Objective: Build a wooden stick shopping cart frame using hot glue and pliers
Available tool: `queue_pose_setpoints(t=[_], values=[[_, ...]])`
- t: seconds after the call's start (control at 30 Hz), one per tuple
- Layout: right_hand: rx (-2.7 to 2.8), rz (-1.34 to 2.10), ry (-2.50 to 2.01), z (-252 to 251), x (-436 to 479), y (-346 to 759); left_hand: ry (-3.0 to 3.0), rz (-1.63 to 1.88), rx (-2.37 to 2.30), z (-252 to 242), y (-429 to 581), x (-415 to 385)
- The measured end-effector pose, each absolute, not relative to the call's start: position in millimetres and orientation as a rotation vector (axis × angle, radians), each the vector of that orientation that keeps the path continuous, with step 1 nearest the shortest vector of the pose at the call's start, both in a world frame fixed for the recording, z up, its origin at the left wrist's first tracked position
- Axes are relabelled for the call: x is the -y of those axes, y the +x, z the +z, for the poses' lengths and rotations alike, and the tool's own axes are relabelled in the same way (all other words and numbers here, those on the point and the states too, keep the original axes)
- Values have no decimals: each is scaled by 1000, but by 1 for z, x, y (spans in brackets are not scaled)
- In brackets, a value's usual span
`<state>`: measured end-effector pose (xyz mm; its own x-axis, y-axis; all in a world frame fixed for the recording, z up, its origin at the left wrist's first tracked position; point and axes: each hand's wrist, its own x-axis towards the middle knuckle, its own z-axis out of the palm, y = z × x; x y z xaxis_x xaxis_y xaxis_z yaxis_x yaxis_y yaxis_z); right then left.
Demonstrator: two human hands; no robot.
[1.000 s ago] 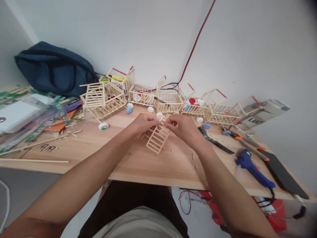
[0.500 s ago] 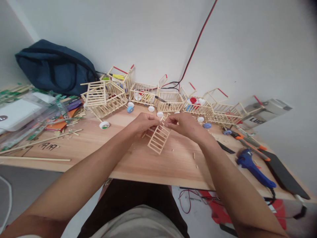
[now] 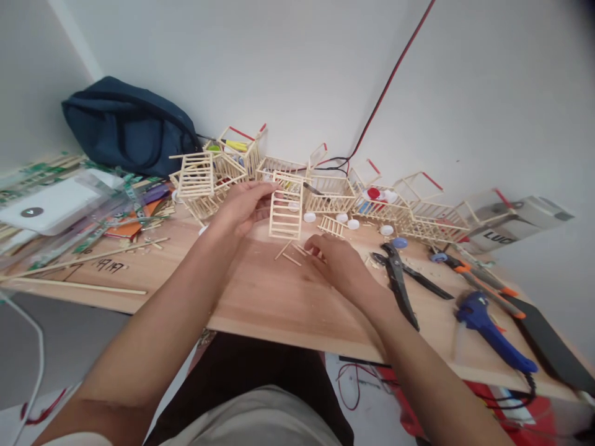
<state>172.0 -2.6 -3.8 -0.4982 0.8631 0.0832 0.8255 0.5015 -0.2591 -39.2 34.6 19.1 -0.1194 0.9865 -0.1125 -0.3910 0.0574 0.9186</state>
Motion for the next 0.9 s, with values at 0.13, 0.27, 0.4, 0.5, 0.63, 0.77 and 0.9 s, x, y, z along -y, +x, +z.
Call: queue_pose_setpoints(t=[0.13,0.27,0.4,0.5,0.63,0.77,0.9], values=[[2691,203,-1441,-3,8,143,793,1395,-1041,20,-40,-34],[2719,216,-1500,0,12,141,817,1338,-1025,20,-41,-32],[2561,553,-1386,17,12,177,838,1231,-1020,18,-39,-30],[2409,498,-1244,38,8,204,879,1142,-1001,15,-33,-29],[2233,147,-1238,52,-4,207,945,1022,-974,12,-22,-26],[2226,71,-1188,41,-15,192,999,941,-947,10,-16,-23],[2269,33,-1170,28,-17,184,1040,931,-933,9,-16,-23]])
